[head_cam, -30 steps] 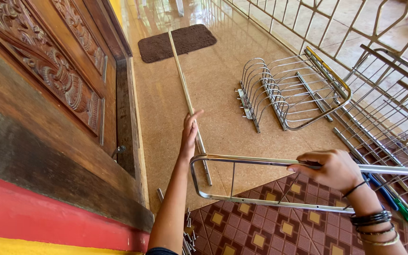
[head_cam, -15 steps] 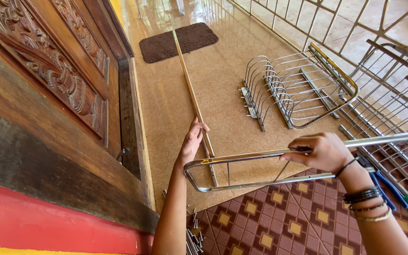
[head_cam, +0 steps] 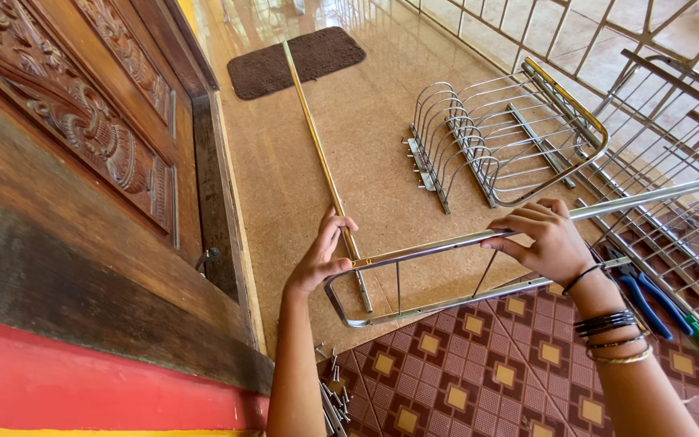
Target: The person assembles a metal wire rack by inserting rods into a grid frame and tightening joints with a screwdriver. They handle multiple metal rods, a wire grid, and fasteners, using a screwdriver to secure connections.
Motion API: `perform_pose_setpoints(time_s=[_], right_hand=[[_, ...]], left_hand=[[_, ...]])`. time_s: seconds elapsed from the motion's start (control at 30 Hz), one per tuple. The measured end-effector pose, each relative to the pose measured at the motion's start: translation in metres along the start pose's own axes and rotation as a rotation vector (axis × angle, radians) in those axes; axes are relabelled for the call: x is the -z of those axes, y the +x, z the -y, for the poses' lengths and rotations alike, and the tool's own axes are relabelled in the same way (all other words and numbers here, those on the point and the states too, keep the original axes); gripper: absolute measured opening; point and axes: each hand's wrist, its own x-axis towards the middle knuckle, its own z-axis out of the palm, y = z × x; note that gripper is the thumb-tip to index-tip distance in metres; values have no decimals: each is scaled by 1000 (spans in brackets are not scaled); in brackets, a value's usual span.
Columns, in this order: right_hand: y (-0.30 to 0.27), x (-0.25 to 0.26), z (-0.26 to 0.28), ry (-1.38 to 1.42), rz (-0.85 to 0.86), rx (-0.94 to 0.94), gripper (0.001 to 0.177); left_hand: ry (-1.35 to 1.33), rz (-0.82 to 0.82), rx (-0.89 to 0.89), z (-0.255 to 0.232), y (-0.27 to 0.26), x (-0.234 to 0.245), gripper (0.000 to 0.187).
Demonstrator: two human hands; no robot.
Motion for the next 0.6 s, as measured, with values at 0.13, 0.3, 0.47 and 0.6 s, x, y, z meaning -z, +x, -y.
perform_pose_setpoints(time_s=[0.13,0.3,0.47,0.6], right_hand=[[-16,-6,10,-33,-65,-106,33],[-30,-14,18,-27,-161,-108,35],[-41,-26,24,-94,-235,-129,37],[-46,-44,30,-118,-252,-213,49]], left_hand=[[-32,88,85,-23,-10,-5,113],[33,92,169,-26,-20,-15,76],[68,-62,115,-20,-28,-26,57],[51,-113,94,-19,-28,-27,58]])
